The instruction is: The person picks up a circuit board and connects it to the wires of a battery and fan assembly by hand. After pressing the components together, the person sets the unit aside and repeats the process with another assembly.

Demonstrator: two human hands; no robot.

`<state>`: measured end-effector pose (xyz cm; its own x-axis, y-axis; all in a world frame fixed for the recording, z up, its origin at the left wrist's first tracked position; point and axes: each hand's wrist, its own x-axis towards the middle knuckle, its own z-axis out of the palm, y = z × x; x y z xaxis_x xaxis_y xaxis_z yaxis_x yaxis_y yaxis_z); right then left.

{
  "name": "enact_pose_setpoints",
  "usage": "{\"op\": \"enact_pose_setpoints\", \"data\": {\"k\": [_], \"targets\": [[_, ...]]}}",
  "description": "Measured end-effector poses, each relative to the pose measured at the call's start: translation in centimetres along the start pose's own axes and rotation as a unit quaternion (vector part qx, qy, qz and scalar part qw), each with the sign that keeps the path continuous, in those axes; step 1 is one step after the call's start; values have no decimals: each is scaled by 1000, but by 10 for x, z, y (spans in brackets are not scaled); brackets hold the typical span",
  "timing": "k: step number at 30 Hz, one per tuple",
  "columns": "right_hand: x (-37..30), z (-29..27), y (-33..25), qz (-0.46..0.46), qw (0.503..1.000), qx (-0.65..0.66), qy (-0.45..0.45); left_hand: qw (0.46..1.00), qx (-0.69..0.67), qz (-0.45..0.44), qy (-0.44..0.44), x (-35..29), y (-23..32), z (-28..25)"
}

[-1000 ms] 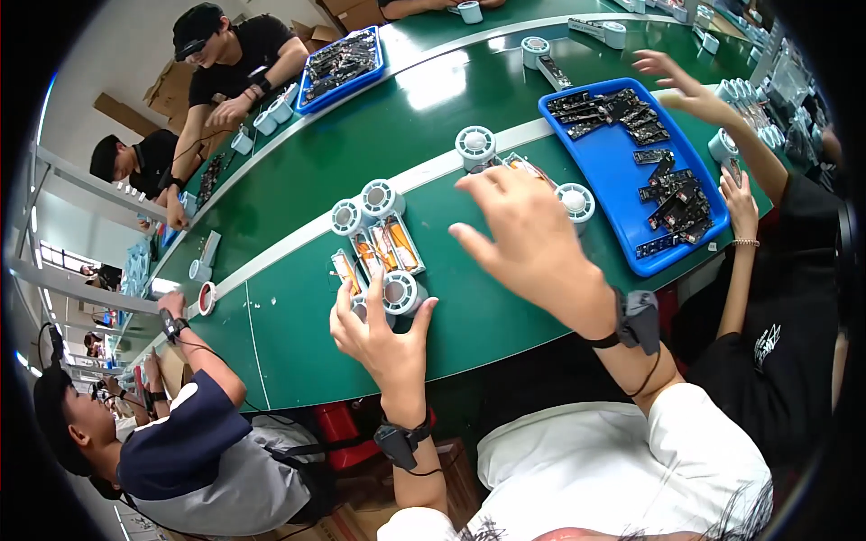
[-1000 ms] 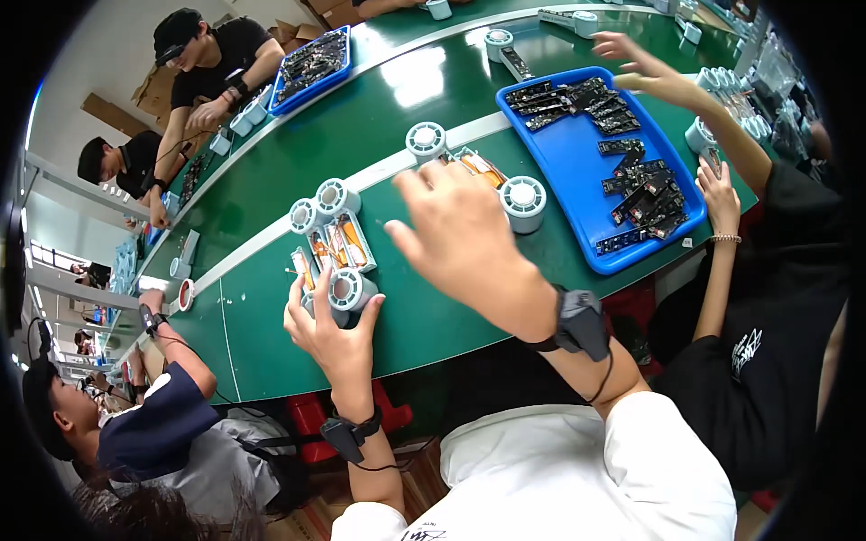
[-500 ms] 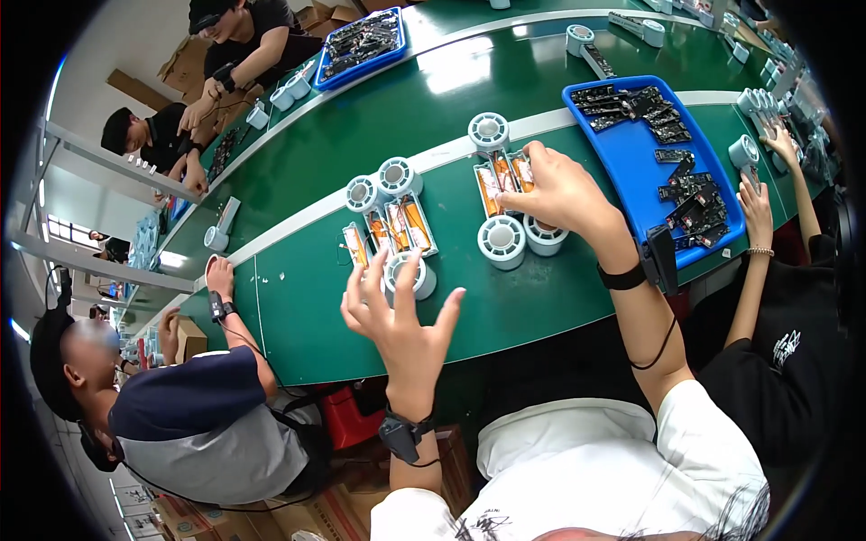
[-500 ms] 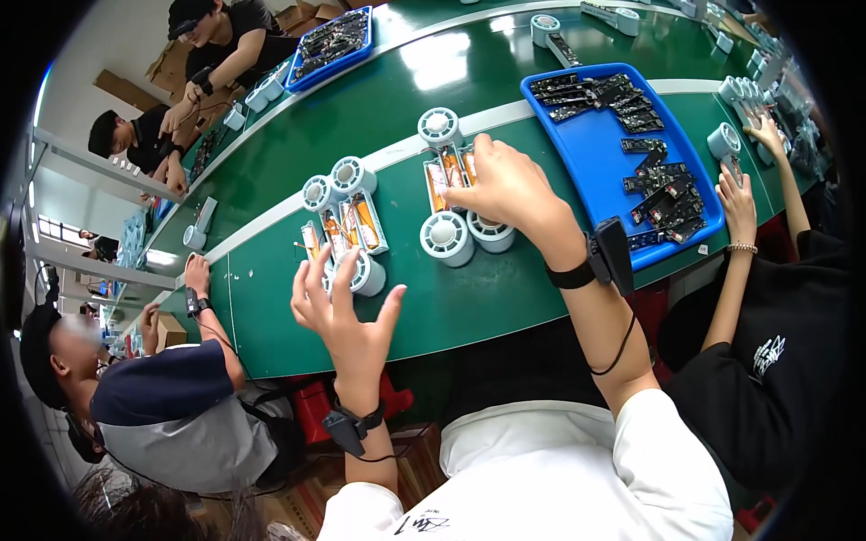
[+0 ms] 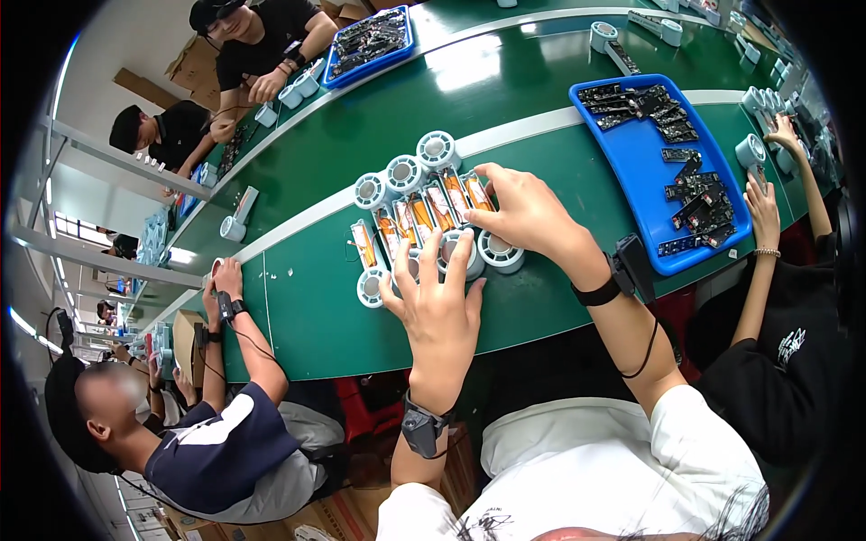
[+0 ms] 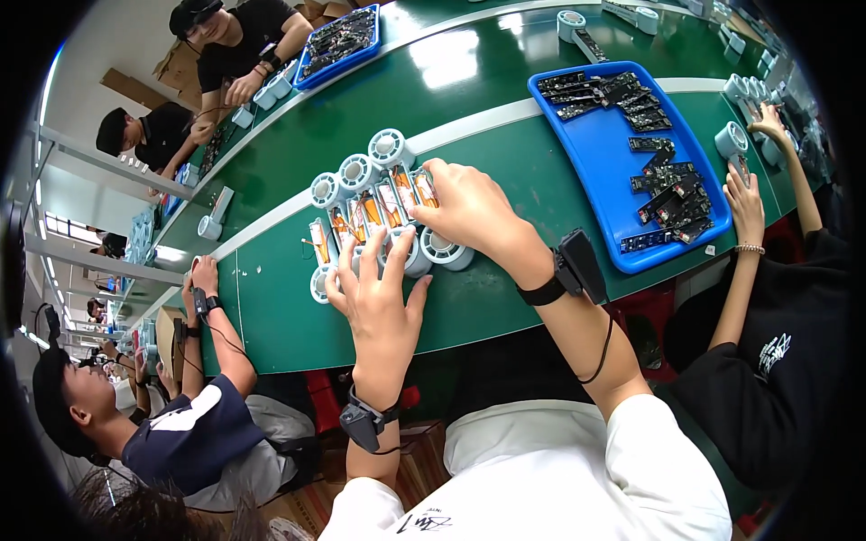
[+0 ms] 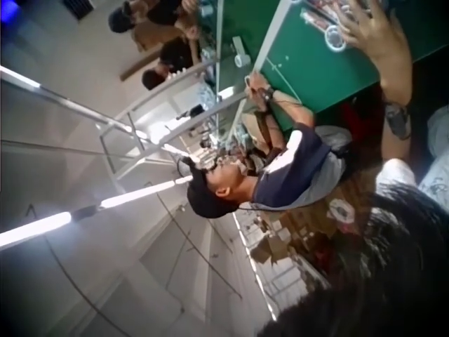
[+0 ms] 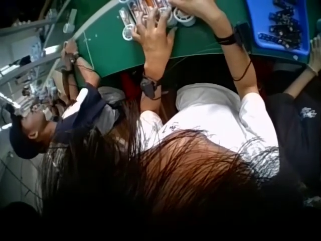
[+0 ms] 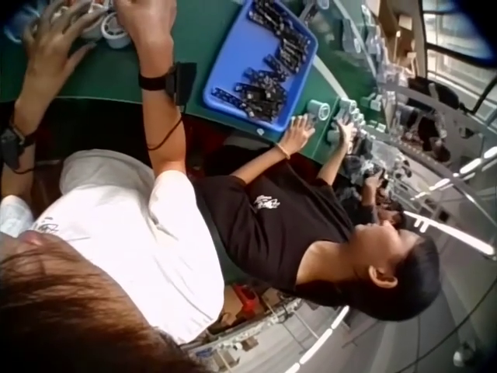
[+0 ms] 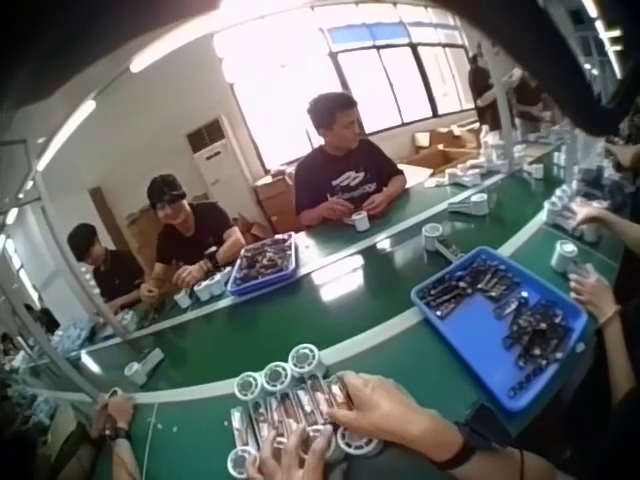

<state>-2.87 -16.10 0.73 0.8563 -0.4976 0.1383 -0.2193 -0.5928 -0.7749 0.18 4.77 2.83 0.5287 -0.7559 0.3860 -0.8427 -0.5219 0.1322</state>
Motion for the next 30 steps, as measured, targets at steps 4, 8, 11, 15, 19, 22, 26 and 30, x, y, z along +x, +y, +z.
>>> {"op": "enact_pose_setpoints", "data": {"k": [4, 8, 11, 15, 19, 22, 26, 30], "targets": [[-12, 0, 1, -36, 999, 33, 17, 1000, -8, 2, -1, 8, -7, 3], [-38, -10, -7, -78, 994, 75, 31, 1000, -11, 6, -5, 9, -16, 3], [-65, -15, -8, -101, 991, 26, 84, 999, -35, 19, 5, 4, -7, 8], [-72, -21, 4, -96, 990, -1, 105, 988, -123, 81, 48, 0, 9, 7], [-79, -59, 13, -27, 996, 79, 31, 958, -248, 125, 74, -11, 25, 3], [-101, -123, 13, -30, 989, 80, -118, 948, -281, 139, 55, -6, 45, -1], [-118, -147, 14, -126, 962, 56, -234, 957, -244, 157, 3, 6, 56, 4], [-119, -147, 26, -156, 962, 45, -220, 960, -234, 151, -39, 1, 61, 17]]}}
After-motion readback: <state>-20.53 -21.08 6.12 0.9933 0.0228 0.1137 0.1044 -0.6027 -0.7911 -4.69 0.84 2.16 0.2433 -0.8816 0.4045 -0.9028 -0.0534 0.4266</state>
